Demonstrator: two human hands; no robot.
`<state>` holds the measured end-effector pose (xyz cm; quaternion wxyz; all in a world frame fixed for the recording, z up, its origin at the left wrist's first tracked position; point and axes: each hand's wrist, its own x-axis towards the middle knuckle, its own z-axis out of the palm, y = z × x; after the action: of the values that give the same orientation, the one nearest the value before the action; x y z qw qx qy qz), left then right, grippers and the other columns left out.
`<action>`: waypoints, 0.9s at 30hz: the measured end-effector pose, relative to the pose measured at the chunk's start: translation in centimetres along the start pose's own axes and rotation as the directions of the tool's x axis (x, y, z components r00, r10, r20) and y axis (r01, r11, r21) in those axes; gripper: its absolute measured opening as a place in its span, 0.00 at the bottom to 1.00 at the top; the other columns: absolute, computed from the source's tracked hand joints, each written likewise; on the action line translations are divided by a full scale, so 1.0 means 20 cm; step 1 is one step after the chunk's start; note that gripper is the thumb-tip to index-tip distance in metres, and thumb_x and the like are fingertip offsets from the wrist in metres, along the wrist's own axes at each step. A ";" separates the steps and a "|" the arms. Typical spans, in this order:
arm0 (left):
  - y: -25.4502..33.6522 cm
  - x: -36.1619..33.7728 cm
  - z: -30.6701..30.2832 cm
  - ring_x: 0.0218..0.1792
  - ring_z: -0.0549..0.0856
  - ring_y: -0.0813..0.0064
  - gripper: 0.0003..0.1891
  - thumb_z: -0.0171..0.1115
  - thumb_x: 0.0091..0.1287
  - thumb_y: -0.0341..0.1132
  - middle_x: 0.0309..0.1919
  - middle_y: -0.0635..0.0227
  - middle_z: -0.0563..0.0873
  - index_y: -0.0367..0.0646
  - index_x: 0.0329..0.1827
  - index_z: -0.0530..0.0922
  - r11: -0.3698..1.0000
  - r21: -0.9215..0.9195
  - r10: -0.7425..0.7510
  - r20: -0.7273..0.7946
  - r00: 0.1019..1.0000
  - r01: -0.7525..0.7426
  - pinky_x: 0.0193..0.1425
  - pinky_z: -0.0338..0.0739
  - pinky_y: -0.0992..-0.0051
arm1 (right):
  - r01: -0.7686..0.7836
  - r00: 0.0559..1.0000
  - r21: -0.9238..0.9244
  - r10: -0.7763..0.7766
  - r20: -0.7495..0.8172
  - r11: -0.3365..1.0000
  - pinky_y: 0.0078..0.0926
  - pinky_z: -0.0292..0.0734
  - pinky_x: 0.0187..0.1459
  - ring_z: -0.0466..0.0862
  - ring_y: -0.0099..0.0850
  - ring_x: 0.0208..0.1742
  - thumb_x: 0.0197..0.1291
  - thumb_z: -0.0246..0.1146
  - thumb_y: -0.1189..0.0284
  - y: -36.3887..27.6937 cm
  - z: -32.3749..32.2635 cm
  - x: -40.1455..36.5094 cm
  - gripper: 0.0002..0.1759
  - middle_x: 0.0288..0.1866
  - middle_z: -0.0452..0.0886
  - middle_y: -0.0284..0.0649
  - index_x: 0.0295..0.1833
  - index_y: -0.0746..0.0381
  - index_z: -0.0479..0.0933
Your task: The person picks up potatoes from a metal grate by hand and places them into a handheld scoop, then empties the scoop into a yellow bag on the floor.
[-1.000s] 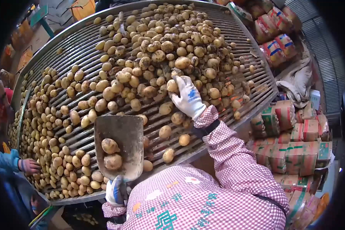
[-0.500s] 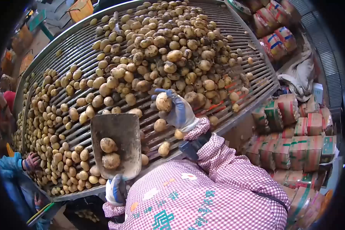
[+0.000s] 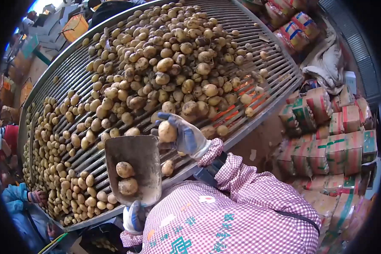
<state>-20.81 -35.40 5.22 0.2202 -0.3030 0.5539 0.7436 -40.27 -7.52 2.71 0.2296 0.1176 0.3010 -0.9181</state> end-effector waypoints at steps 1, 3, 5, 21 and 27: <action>-0.03 0.02 0.01 0.27 0.81 0.75 0.15 0.55 0.78 0.40 0.30 0.68 0.86 0.36 0.46 0.81 0.995 0.074 0.063 -0.001 0.998 -0.063 0.33 0.74 0.75 | -0.032 0.999 0.038 0.031 0.026 0.999 0.45 0.88 0.57 0.86 0.37 0.60 0.80 0.56 0.59 -0.01 -0.01 -0.01 0.27 0.59 0.83 0.44 0.76 0.60 0.69; -0.06 0.02 0.03 0.27 0.81 0.75 0.15 0.55 0.78 0.41 0.30 0.68 0.86 0.35 0.46 0.81 0.996 0.053 0.067 0.015 0.998 -0.068 0.33 0.74 0.74 | -0.008 0.997 0.017 0.007 0.079 1.000 0.42 0.88 0.56 0.87 0.36 0.59 0.79 0.55 0.61 0.01 -0.11 0.00 0.26 0.59 0.84 0.44 0.76 0.60 0.69; -0.07 0.01 0.08 0.27 0.81 0.76 0.15 0.57 0.77 0.41 0.31 0.68 0.87 0.36 0.47 0.81 0.984 0.090 0.145 0.080 0.986 -0.152 0.33 0.74 0.73 | 0.067 0.997 -0.156 -0.061 0.043 0.985 0.30 0.88 0.50 0.89 0.33 0.51 0.80 0.53 0.61 -0.01 -0.07 -0.06 0.26 0.53 0.86 0.44 0.76 0.62 0.70; -0.25 -0.13 0.30 0.37 0.83 0.76 0.16 0.60 0.76 0.38 0.43 0.66 0.87 0.36 0.59 0.78 0.990 -0.124 0.067 -0.037 0.997 -0.071 0.43 0.78 0.74 | 0.283 0.951 -0.514 -0.167 0.260 0.810 0.24 0.83 0.55 0.87 0.27 0.50 0.84 0.47 0.62 0.02 -0.13 -0.13 0.28 0.56 0.85 0.48 0.77 0.71 0.64; -0.24 -0.18 0.25 0.31 0.82 0.78 0.15 0.59 0.76 0.41 0.35 0.67 0.86 0.37 0.55 0.80 0.997 0.001 0.077 -0.063 0.995 -0.077 0.36 0.75 0.74 | 0.555 0.825 -0.715 -0.392 0.407 0.425 0.29 0.82 0.59 0.89 0.38 0.57 0.73 0.55 0.83 0.05 0.05 -0.10 0.24 0.56 0.87 0.53 0.73 0.68 0.72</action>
<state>-16.05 -29.25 5.38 0.1736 -0.3052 0.5711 0.7420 -38.23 -8.06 3.65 0.0144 -0.1730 0.6839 -0.7087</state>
